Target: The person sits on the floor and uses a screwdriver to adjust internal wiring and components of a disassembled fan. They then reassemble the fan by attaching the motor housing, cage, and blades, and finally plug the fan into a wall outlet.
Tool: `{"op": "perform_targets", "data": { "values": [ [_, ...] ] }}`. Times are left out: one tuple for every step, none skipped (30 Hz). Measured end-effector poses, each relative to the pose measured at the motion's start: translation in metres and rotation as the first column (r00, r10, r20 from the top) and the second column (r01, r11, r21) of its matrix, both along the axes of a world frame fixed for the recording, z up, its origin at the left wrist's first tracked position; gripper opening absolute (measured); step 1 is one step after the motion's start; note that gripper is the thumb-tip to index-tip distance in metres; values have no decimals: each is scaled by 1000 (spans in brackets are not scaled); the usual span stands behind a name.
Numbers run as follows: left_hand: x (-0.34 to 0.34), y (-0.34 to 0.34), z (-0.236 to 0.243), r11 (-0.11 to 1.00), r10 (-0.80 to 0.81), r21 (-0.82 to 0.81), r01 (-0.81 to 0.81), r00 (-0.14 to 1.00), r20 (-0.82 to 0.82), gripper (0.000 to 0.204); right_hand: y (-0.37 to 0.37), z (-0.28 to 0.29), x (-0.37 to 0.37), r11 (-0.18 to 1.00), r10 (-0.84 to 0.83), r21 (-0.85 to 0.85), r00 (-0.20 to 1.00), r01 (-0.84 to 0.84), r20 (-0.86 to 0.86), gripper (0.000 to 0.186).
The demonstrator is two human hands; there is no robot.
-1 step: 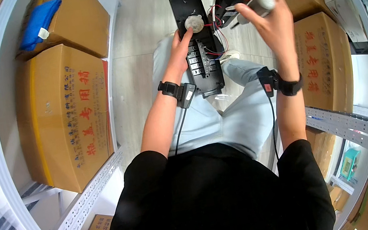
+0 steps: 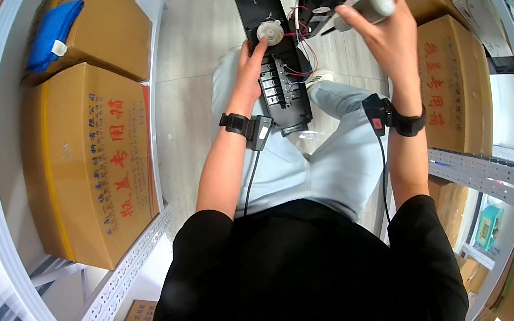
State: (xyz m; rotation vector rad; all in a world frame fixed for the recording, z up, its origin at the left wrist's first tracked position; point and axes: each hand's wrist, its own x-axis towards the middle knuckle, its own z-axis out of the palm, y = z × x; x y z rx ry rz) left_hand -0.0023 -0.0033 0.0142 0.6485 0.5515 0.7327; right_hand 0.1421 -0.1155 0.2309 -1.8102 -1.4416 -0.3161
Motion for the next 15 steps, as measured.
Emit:
{"op": "perform_targets", "data": {
  "values": [
    [2,0,-1,1000,-5,8,5,1000,-1,42,-8,8,-2,1000,-3,-9,999,3,-48,34],
    [2,0,-2,1000,-6,17,6,1000,-2,38,-12,12,-5,1000,-30,-7,995,30,-94,34],
    [3,-1,-1,1000,-7,17,7,1000,10,36,-14,13,-7,998,-52,27,991,56,-124,33],
    [3,-1,0,1000,-6,17,6,1000,21,34,-16,12,-9,995,-70,61,986,80,-154,31],
    [4,-2,1,1000,-2,16,2,999,33,33,-16,7,-8,995,-32,84,975,52,-222,30],
    [4,-2,3,1000,5,-9,-5,1000,29,34,-14,0,-7,993,10,112,957,23,-290,30],
    [4,-2,4,999,13,-35,-13,1000,26,34,-12,-4,-8,990,55,142,933,-5,-355,29],
    [4,-2,5,998,22,-60,-21,1000,22,35,-10,-6,-12,993,16,119,943,25,-334,28],
    [4,-2,5,998,30,-56,-29,999,20,36,-7,-10,-14,994,10,104,936,29,-352,28],
    [4,-3,5,998,38,-51,-37,999,18,38,-3,-14,-15,996,4,89,929,32,-371,29],
    [5,-3,6,998,46,-47,-45,999,17,39,-1,-16,-19,996,-2,77,919,35,-394,28],
    [6,-2,4,998,58,-12,-58,998,12,40,1,-19,-21,997,-8,74,928,38,-371,28],
    [6,-2,2,997,70,24,-71,997,7,40,4,-22,-22,997,-13,71,937,41,-349,28],
    [6,0,0,995,83,59,-83,997,3,40,6,-26,-22,997,-19,69,945,44,-326,28],
    [7,-1,1,995,81,61,-81,997,-4,41,8,-29,-22,995,-36,74,953,61,-301,28]
  ]
}}
